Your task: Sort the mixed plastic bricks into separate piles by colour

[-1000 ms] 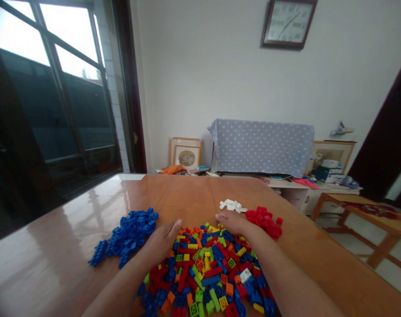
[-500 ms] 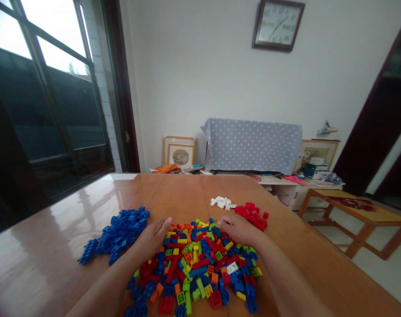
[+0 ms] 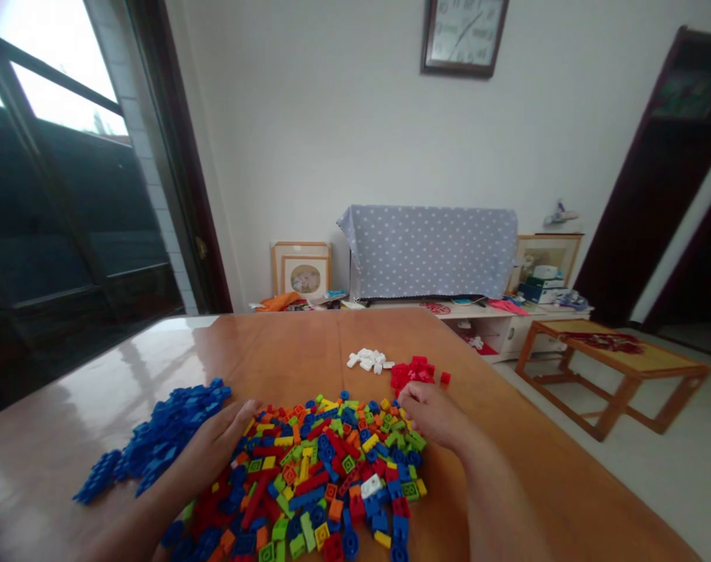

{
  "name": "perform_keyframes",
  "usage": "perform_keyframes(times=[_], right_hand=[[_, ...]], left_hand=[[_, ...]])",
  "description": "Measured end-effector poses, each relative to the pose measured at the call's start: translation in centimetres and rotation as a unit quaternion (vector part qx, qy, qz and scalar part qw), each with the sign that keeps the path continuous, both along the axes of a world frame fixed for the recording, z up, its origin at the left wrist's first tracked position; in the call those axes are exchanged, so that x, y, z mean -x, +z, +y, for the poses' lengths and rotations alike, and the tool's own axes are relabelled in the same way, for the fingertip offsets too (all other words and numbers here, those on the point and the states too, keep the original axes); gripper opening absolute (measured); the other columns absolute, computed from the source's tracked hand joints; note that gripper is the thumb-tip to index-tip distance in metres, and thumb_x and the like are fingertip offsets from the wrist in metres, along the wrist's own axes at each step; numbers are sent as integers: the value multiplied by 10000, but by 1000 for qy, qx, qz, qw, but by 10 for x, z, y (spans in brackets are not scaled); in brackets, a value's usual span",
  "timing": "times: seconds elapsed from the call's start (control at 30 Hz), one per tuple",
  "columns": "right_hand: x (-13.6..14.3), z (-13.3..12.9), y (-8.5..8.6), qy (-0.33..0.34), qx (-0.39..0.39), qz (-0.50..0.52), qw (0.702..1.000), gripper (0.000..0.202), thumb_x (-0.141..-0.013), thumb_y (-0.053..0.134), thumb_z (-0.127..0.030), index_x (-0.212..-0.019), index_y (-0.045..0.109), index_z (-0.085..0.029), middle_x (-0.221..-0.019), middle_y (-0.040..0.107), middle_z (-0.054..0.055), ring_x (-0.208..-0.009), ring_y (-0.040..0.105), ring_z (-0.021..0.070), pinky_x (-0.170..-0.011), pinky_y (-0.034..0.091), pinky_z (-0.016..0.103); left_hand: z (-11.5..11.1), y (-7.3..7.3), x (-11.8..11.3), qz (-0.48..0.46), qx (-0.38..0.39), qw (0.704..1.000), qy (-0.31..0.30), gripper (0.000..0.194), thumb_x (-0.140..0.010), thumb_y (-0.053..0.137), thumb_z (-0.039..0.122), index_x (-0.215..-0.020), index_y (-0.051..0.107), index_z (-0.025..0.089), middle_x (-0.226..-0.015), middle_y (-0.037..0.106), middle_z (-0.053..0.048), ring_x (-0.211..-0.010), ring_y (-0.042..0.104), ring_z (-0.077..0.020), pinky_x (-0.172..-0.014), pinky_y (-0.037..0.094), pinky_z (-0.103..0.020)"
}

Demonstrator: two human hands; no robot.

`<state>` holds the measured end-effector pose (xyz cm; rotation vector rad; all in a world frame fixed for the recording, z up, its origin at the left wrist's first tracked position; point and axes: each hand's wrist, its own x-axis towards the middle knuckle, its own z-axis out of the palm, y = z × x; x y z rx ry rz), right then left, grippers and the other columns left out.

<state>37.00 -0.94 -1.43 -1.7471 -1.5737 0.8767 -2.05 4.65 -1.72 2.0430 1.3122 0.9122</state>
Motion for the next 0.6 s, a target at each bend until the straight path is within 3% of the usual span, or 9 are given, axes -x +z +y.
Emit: perform_keyframes(times=[0.17, 0.33, 0.43, 0.6], right_hand=[[-21, -7, -11, -19, 48, -37, 998, 136, -811, 551, -315, -761, 542, -189, -606, 579, -28, -514, 557, 115, -474, 377, 203], [-13, -12, -13, 6, 98, -62, 993, 235, -783, 636, -415, -825, 572, -193, -638, 604, -27, -496, 564, 118, -441, 336, 199], [-2, -9, -10, 38, 81, -98, 991, 220, -791, 632, -404, -841, 607, -191, -685, 624, -13, -590, 585, 136, -484, 340, 209], [14, -4, -9, 74, 26, -142, 987, 194, -769, 668, -373, -828, 652, -188, -738, 631, -1, -689, 559, 150, -553, 340, 227]], left_hand=[[7, -5, 4, 32, 9, 999, 27, 520, -944, 339, 618, -842, 626, 197, -862, 692, -52, -871, 642, -248, -806, 507, -331], [9, -9, 5, 59, 20, 997, 49, 526, -941, 341, 623, -840, 628, 194, -852, 686, -61, -869, 643, -258, -810, 504, -341], [6, -10, 2, 70, 18, 997, 35, 524, -947, 329, 611, -839, 630, 196, -839, 683, -60, -849, 636, -250, -790, 502, -334], [-4, -3, -5, 68, -6, 998, -2, 459, -966, 352, 544, -929, 654, 200, -954, 690, -79, -939, 617, -248, -891, 480, -347]])
